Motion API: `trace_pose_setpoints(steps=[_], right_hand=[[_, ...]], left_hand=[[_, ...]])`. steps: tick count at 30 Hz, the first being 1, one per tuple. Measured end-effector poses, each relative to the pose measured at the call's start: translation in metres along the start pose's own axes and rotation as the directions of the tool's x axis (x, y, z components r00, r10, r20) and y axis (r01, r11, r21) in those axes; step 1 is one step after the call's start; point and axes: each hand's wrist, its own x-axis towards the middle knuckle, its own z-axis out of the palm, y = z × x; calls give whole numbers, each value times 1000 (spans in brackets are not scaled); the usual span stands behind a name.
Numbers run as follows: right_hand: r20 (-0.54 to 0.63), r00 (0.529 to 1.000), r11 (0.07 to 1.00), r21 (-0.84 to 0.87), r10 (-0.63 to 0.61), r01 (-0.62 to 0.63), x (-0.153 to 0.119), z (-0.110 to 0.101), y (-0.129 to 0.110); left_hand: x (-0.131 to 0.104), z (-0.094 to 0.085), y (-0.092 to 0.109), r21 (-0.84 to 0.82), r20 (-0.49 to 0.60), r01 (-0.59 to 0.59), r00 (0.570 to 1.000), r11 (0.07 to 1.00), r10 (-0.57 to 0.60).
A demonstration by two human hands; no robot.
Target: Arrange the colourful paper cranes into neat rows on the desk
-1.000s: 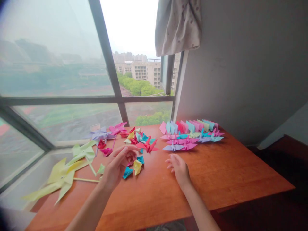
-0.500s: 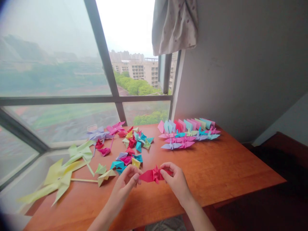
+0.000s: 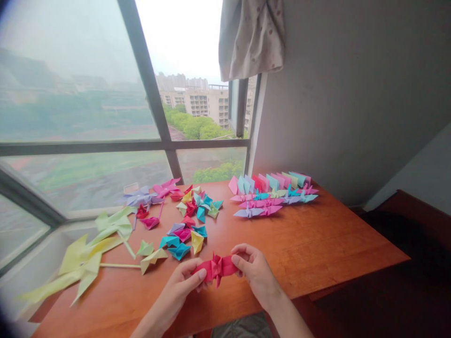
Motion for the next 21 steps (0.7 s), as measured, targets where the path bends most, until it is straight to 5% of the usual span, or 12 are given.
trace_pose_setpoints(steps=[4,10,16,21], right_hand=[[-77,997,999,53,13,-9,5,0,6],[-220,924,881,-431,-313,196,3,-2,13],[195,882,601,-668,-429,440,-20,24,19],[249,831,432,-759,-497,486,-16,36,31]], left_hand=[[0,-10,-9,21,-39,-13,999,1000,13],[0,-14,-15,196,-211,-85,969,977,126],[-6,-9,-14,239,-225,-94,963,966,149],[-10,-9,-18,320,-149,-120,973,940,175]])
